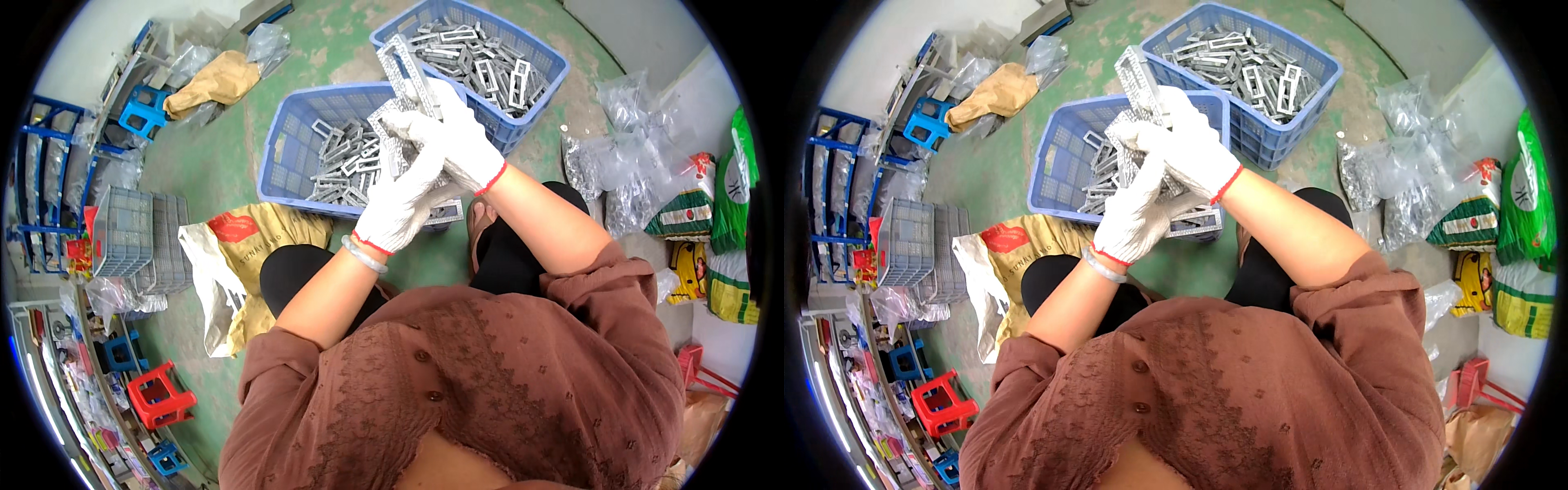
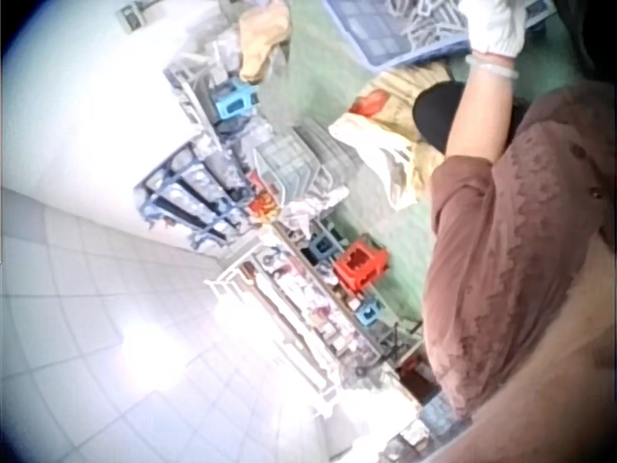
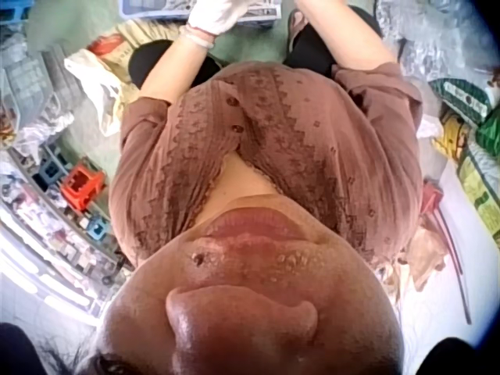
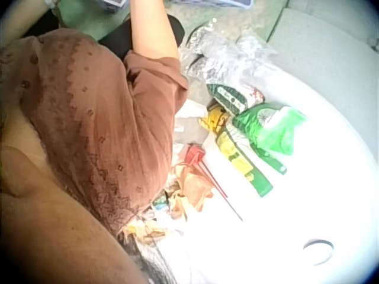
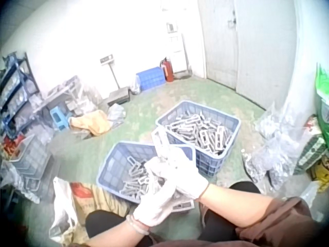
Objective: The person sits on the floor and sorts small rectangular metal pieces from a blue basket into a plastic bag. They pick up handfuls of parts, inspect them, and transfer them into the bag repeatedly.
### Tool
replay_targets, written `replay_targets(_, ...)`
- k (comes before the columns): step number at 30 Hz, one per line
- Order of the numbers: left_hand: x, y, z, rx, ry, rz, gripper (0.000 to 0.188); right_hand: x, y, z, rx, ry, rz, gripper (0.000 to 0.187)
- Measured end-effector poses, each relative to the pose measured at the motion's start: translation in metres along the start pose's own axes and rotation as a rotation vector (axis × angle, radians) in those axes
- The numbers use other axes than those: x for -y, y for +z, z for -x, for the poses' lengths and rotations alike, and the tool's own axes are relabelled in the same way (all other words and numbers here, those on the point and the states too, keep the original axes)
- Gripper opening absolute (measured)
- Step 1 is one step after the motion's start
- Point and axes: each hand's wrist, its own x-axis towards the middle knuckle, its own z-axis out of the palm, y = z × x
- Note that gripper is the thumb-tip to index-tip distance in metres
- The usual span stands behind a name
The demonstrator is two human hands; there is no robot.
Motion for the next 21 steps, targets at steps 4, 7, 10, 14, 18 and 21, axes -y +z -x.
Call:
replay_targets(4,-0.006,-0.014,0.005,-0.083,-0.092,0.227,0.053,0.009,-0.004,-0.003,0.098,-0.033,0.209,0.048)
replay_targets(7,0.000,-0.035,0.008,-0.078,-0.098,0.350,0.057,0.015,-0.008,-0.004,0.189,-0.084,0.401,0.049)
replay_targets(10,0.001,-0.041,0.022,-0.111,-0.128,0.476,0.063,0.018,-0.016,-0.006,0.284,-0.067,0.482,0.047)
replay_targets(14,0.008,-0.086,0.036,-0.204,-0.207,0.681,0.062,0.023,-0.027,-0.011,0.363,0.092,0.335,0.036)
replay_targets(18,-0.005,-0.097,0.045,-0.327,-0.037,0.651,0.052,0.013,-0.038,-0.017,0.530,0.032,0.399,0.036)
replay_targets(21,-0.018,-0.096,0.046,-0.256,0.008,0.662,0.057,0.003,-0.031,-0.018,0.486,0.000,0.425,0.035)
